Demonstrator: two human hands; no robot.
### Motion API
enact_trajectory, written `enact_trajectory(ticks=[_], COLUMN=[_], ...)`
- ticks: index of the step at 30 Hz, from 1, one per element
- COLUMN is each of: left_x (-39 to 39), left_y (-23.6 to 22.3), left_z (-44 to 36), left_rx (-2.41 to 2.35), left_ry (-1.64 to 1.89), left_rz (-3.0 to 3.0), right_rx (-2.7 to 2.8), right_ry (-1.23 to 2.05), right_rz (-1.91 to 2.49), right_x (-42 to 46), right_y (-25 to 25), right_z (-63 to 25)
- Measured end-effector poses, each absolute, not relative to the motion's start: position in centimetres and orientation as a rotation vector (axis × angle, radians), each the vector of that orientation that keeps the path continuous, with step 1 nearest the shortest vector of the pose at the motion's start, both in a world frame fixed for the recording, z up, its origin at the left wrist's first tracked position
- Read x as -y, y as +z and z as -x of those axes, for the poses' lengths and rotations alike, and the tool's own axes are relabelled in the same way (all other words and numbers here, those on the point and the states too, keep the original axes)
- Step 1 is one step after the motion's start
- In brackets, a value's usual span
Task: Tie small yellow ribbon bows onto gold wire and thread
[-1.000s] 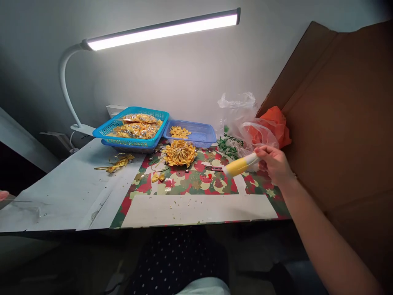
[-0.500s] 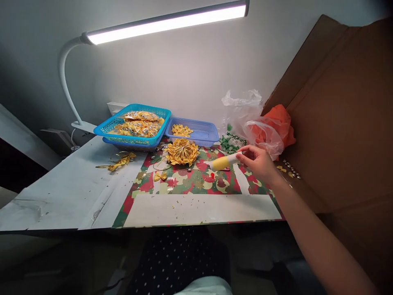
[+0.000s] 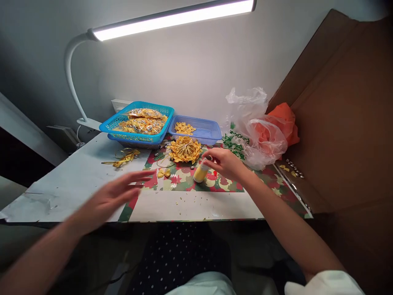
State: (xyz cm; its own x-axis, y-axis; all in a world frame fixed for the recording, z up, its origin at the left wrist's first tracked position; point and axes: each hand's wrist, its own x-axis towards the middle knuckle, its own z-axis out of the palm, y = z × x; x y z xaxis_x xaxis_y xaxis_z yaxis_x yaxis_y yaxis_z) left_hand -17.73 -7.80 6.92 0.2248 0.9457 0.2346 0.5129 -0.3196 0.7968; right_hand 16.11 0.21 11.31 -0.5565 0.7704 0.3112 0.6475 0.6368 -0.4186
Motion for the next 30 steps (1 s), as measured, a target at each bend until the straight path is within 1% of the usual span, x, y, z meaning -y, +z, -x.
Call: enact_trajectory(ticks=[1, 2, 6, 10, 13, 17, 20, 24, 27, 30], left_x=[7.3, 6.8, 4.8, 3.2, 3.5, 5.0, 5.6, 5.9, 6.3, 6.7], left_y=[6.2, 5.6, 4.2, 3.9, 3.5, 2.7, 2.2, 2.0, 1.6, 1.2], left_z=[15.7, 13.6, 6.9, 3.9, 4.0, 6.4, 8.3, 9.3, 9.3, 9.2], left_rx=[-1.229, -1.187, -1.093, -0.963, -1.008, -1.169, -1.296, -1.416, -1.475, -1.523], left_ry=[0.871, 0.854, 0.959, 0.935, 0.974, 1.053, 1.065, 0.987, 0.924, 0.891], left_rz=[-1.918, -1.914, -1.819, -1.722, -1.623, -1.549, -1.566, -1.710, -1.831, -1.914], right_rx=[2.403, 2.389, 2.139, 1.931, 1.925, 2.048, 2.201, 2.438, 2.470, 2.452], right_ry=[0.325, 0.301, 0.307, 0.386, 0.345, 0.401, 0.435, 0.339, 0.319, 0.404], right_rz=[1.084, 1.047, 0.879, 0.978, 1.091, 1.146, 1.089, 0.994, 0.916, 0.864], right_x=[-0.3, -0.4, -0.4, -0.4, -0.6, -1.0, -1.0, -0.9, -0.9, -0.8], right_y=[11.4, 11.6, 13.4, 15.2, 14.6, 11.7, 9.9, 9.1, 9.0, 8.8], right_z=[-16.1, -16.2, -16.8, -17.3, -17.7, -17.5, -16.6, -15.2, -14.6, -14.1])
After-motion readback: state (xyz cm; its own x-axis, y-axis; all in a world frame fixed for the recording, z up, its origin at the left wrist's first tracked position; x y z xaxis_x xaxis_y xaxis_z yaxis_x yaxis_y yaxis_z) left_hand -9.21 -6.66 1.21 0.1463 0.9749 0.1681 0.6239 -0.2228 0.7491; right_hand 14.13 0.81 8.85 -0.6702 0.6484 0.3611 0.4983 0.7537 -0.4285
